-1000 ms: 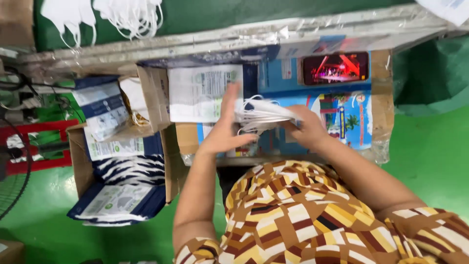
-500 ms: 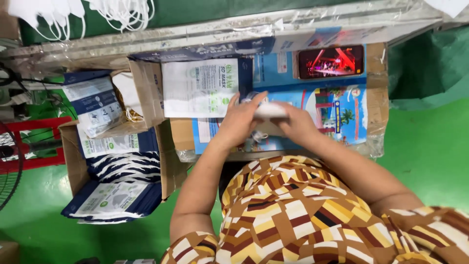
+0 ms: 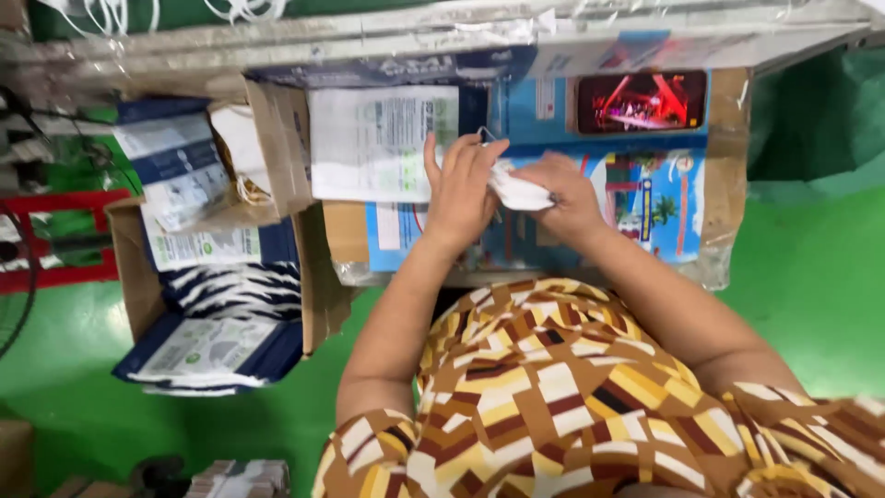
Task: The recorder is taking individual white 3D masks from a conveyor belt/stack and placing them into blue-and-white individual plastic wrappers.
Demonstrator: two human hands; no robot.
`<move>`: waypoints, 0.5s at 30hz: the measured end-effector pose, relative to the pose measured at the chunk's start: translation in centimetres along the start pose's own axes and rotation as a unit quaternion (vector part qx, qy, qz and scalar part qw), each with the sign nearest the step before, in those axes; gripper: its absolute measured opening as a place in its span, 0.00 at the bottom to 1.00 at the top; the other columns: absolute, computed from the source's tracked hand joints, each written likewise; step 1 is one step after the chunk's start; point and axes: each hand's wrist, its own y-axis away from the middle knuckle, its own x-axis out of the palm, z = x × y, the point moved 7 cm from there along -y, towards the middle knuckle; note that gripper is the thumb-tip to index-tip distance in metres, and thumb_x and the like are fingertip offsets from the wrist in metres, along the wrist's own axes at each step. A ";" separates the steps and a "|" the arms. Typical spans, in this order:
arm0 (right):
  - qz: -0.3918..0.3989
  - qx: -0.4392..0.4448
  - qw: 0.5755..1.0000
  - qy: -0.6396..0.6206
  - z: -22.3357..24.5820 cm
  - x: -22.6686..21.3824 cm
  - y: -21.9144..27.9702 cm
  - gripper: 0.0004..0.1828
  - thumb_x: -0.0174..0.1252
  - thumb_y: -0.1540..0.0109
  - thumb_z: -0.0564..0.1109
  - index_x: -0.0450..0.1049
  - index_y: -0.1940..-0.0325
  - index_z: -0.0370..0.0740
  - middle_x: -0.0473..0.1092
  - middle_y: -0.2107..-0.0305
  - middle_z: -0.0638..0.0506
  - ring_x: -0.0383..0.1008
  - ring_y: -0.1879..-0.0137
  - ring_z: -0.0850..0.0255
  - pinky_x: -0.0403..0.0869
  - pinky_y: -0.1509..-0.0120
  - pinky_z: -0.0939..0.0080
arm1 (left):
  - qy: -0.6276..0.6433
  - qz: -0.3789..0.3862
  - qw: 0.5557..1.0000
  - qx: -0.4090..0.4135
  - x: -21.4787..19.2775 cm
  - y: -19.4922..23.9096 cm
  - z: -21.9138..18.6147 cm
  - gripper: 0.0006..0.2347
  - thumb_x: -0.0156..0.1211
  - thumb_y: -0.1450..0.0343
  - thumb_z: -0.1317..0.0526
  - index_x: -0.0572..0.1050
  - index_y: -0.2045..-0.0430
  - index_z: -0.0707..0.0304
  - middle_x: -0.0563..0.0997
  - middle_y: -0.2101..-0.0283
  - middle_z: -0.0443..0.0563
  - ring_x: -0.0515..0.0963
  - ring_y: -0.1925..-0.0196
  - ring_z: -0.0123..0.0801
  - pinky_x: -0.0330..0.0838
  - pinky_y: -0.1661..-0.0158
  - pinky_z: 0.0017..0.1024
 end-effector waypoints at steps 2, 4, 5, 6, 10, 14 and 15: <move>0.017 0.033 0.998 -0.041 -1.3 0.0 0.0 0.20 0.71 0.44 0.42 0.77 0.49 0.44 0.77 0.54 0.48 0.78 0.45 0.51 0.68 0.35 0.48 | 0.025 0.036 0.998 0.037 0.5 -0.5 -1.4 0.29 0.66 0.37 0.69 0.67 0.38 0.55 0.72 0.45 0.54 0.67 0.31 0.51 0.41 0.26 0.67; 0.040 0.069 0.994 -0.080 -2.4 -0.6 0.2 0.16 0.70 0.43 0.42 0.78 0.52 0.43 0.77 0.56 0.49 0.78 0.48 0.51 0.75 0.43 0.54 | 0.054 0.073 0.993 0.069 1.0 -0.2 -2.3 0.30 0.65 0.40 0.69 0.68 0.40 0.57 0.72 0.47 0.59 0.66 0.32 0.56 0.44 0.30 0.67; 0.101 0.057 0.993 -0.029 -2.4 -0.6 0.4 0.18 0.66 0.45 0.38 0.80 0.51 0.45 0.78 0.56 0.48 0.78 0.49 0.51 0.75 0.44 0.55 | 0.116 0.047 0.987 0.101 0.4 0.2 -2.6 0.29 0.61 0.38 0.71 0.67 0.39 0.60 0.72 0.44 0.62 0.67 0.32 0.58 0.49 0.30 0.62; 0.162 0.040 0.986 0.021 -2.6 -0.5 0.1 0.21 0.63 0.46 0.34 0.81 0.50 0.48 0.79 0.56 0.48 0.78 0.50 0.50 0.75 0.45 0.55 | 0.173 0.017 0.976 0.132 -0.4 0.2 -2.7 0.28 0.56 0.37 0.73 0.66 0.38 0.63 0.72 0.41 0.65 0.67 0.31 0.59 0.54 0.30 0.57; 0.198 0.180 0.963 -0.005 -0.5 -7.7 -0.2 0.24 0.64 0.46 0.36 0.80 0.47 0.50 0.78 0.60 0.47 0.78 0.57 0.53 0.75 0.55 0.56 | 0.129 -0.094 0.983 -0.094 0.0 0.6 4.1 0.24 0.52 0.33 0.73 0.72 0.40 0.61 0.74 0.45 0.62 0.74 0.39 0.53 0.69 0.37 0.43; 0.222 0.215 0.928 -0.209 -5.6 -8.2 2.9 0.13 0.61 0.41 0.38 0.80 0.53 0.42 0.78 0.63 0.44 0.78 0.59 0.54 0.77 0.55 0.56 | -0.066 -0.006 0.989 -0.134 3.2 -0.5 4.9 0.19 0.56 0.32 0.67 0.74 0.45 0.71 0.75 0.52 0.61 0.75 0.48 0.55 0.74 0.50 0.42; 0.179 0.227 0.952 -0.099 -6.6 -8.6 2.6 0.10 0.61 0.39 0.40 0.79 0.53 0.41 0.78 0.65 0.44 0.79 0.61 0.53 0.76 0.56 0.55 | -0.130 0.012 0.982 -0.137 4.2 -0.8 4.8 0.19 0.57 0.34 0.66 0.73 0.47 0.74 0.75 0.55 0.62 0.75 0.50 0.55 0.75 0.54 0.43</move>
